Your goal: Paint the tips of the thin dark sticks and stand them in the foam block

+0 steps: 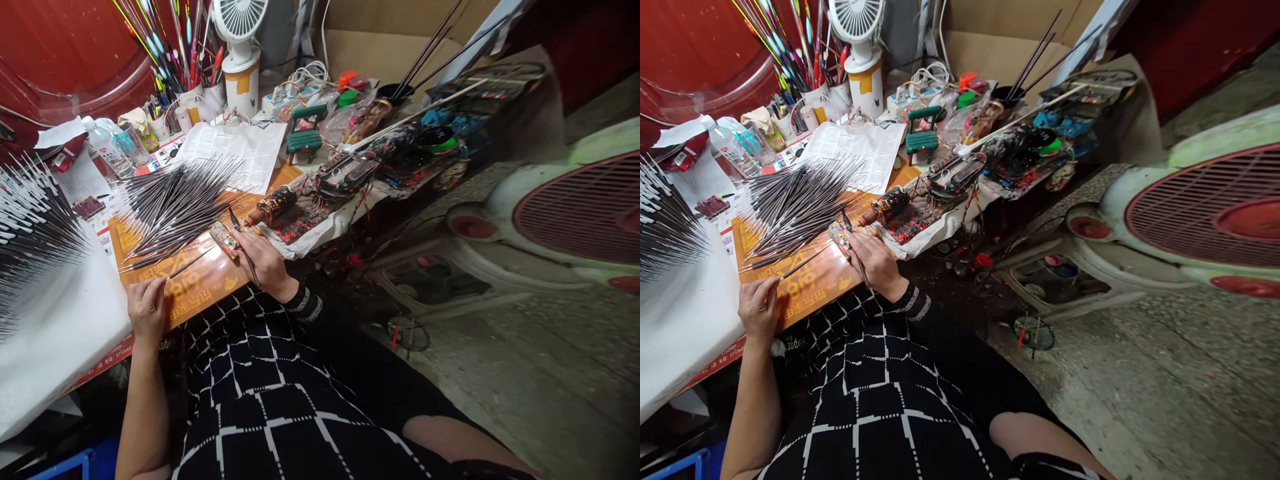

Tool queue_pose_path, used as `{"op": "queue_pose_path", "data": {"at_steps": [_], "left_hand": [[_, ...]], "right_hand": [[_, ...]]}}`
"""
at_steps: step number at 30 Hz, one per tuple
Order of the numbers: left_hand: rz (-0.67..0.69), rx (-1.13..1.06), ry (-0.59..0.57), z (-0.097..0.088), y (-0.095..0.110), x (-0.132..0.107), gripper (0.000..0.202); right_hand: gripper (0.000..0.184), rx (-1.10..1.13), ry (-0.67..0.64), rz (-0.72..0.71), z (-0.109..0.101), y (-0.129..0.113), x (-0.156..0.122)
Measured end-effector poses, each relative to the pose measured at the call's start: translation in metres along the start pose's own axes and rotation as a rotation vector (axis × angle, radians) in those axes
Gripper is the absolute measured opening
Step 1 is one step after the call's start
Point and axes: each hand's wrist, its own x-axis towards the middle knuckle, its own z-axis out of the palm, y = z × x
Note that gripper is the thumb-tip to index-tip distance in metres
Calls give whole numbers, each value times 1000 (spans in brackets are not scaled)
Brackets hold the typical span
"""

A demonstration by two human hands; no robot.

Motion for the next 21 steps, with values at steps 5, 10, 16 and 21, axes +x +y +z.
{"op": "queue_pose_path", "data": {"at_steps": [5, 10, 16, 21], "left_hand": [[-58, 1, -20, -1, -1, -2, 22], [-65, -15, -30, -1, 1, -2, 22], [-76, -5, -49, 1, 1, -3, 23], [-65, -1, -33, 5, 3, -3, 22]], "right_hand": [[52, 13, 16, -2, 0, 0, -2], [51, 19, -8, 33, 0, 0, -3], [48, -29, -4, 45, 1, 0, -4], [47, -21, 12, 52, 1, -1, -4]]}}
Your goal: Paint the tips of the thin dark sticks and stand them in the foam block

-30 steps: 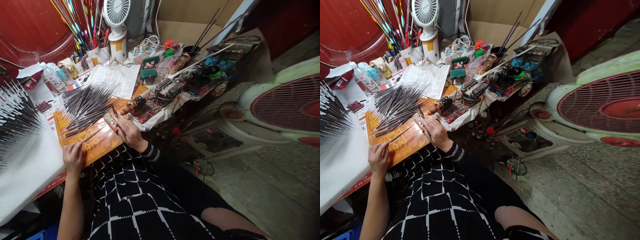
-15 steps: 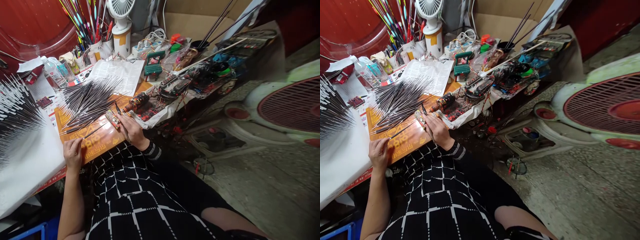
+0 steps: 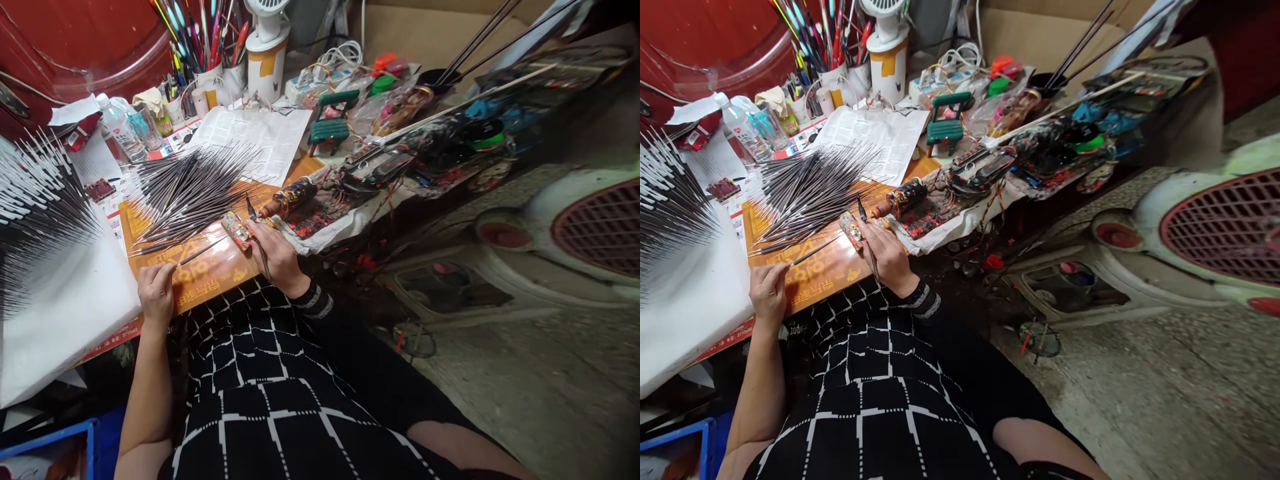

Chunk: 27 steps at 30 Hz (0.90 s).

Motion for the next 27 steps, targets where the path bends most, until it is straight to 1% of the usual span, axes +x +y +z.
{"op": "queue_pose_path", "data": {"at_steps": [3, 6, 10, 13, 18, 27], "left_hand": [[1, 3, -8, 2, 3, 0, 21], [-36, 4, -41, 3, 5, 0, 23], [-63, -3, -54, 3, 4, -1, 26], [-62, -4, -55, 3, 3, -1, 25], [-74, -13, -62, 3, 2, -1, 24], [-55, -20, -47, 2, 3, -1, 21]], "right_hand": [[45, 30, 54, -23, -4, -2, -4], [44, 88, 103, -93, -9, -5, -17], [47, 168, 63, -189, -9, -8, -38], [50, 169, 69, -230, -4, -9, -48], [45, 153, 45, -222, 1, -11, -52], [47, 144, 24, -207, -2, -16, -48]]}}
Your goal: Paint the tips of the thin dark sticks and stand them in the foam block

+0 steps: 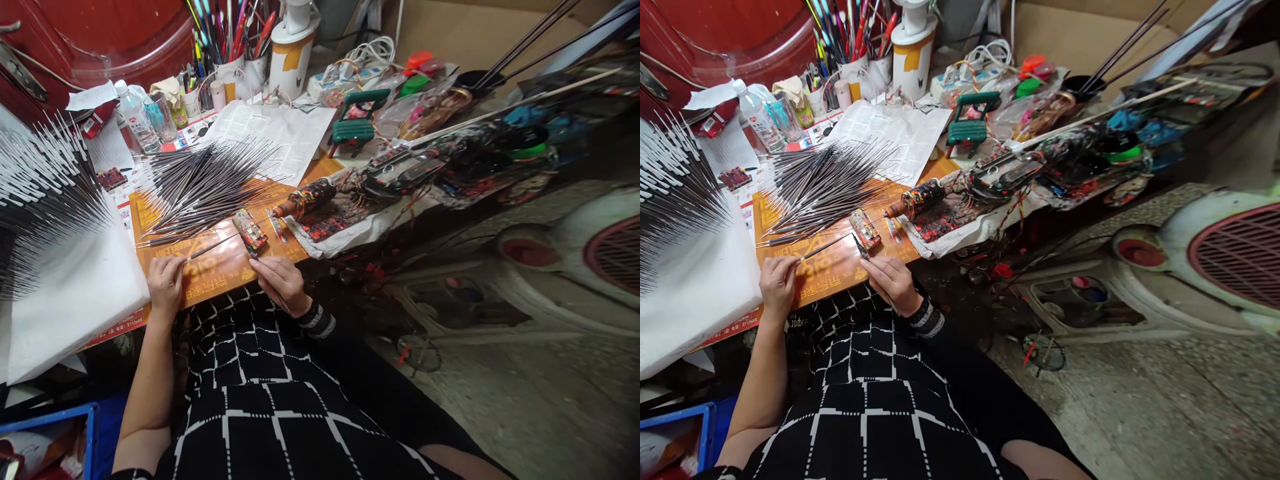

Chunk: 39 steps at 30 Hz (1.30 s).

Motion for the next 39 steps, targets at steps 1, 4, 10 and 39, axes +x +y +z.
{"op": "queue_pose_path", "data": {"at_steps": [1, 4, 10, 39], "left_hand": [[-5, 1, -1, 0, 0, 0, 22], [-20, 6, -6, 0, 0, 0, 22], [-14, 4, -3, 0, 0, 1, 21], [-9, 17, 25, 5, 6, -10, 21]], "right_hand": [[46, 3, -7, 10, 0, 0, 0], [44, 14, -25, 41, 0, 0, -1], [45, -20, -22, 59, 1, -1, -2], [62, 199, -156, -90, 49, -64, -8]]}}
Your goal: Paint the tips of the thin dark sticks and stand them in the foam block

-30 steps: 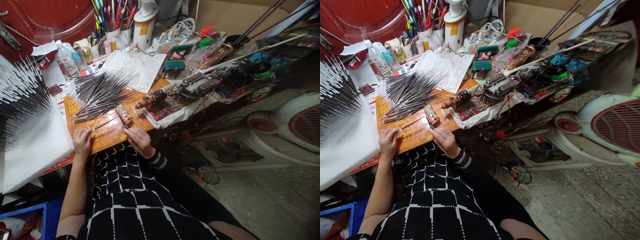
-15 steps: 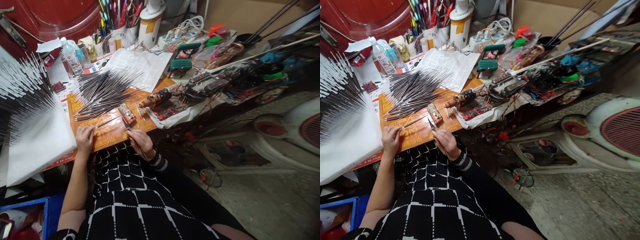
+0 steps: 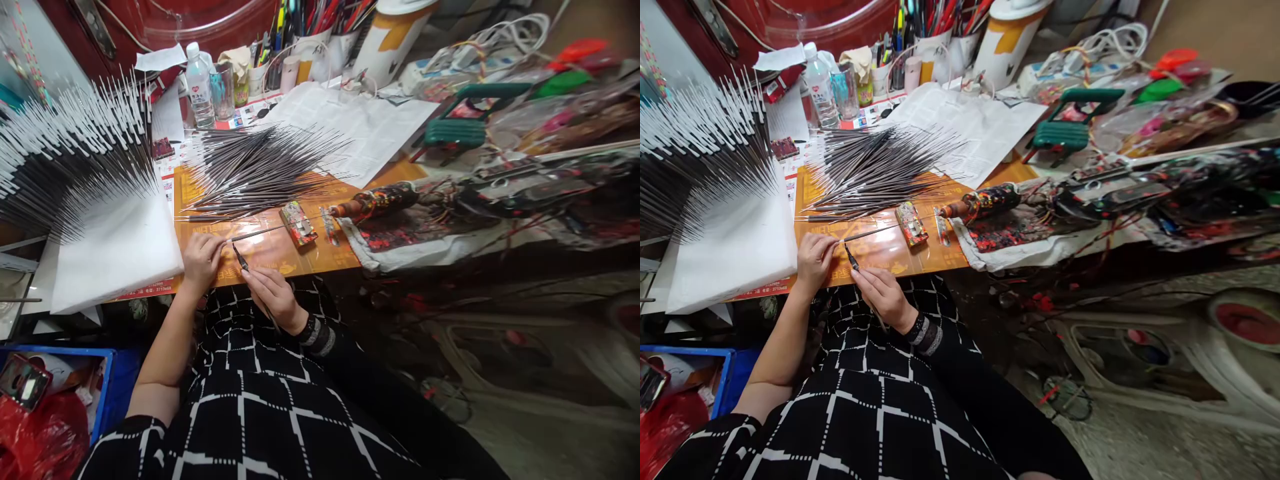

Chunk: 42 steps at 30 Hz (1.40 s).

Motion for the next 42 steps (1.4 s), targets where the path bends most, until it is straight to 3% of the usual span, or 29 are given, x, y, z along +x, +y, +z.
{"op": "queue_pose_path", "data": {"at_steps": [24, 33, 42], "left_hand": [[10, -18, 2, -1, 2, 0, 21], [21, -17, 11, 0, 1, 0, 19], [-12, 30, -29, 2, 2, -2, 28]], "right_hand": [[58, -81, -65, 30, -2, -5, 3], [66, -60, -52, 30, 0, -5, 2], [60, -25, -25, -44, -5, 0, -1]]}}
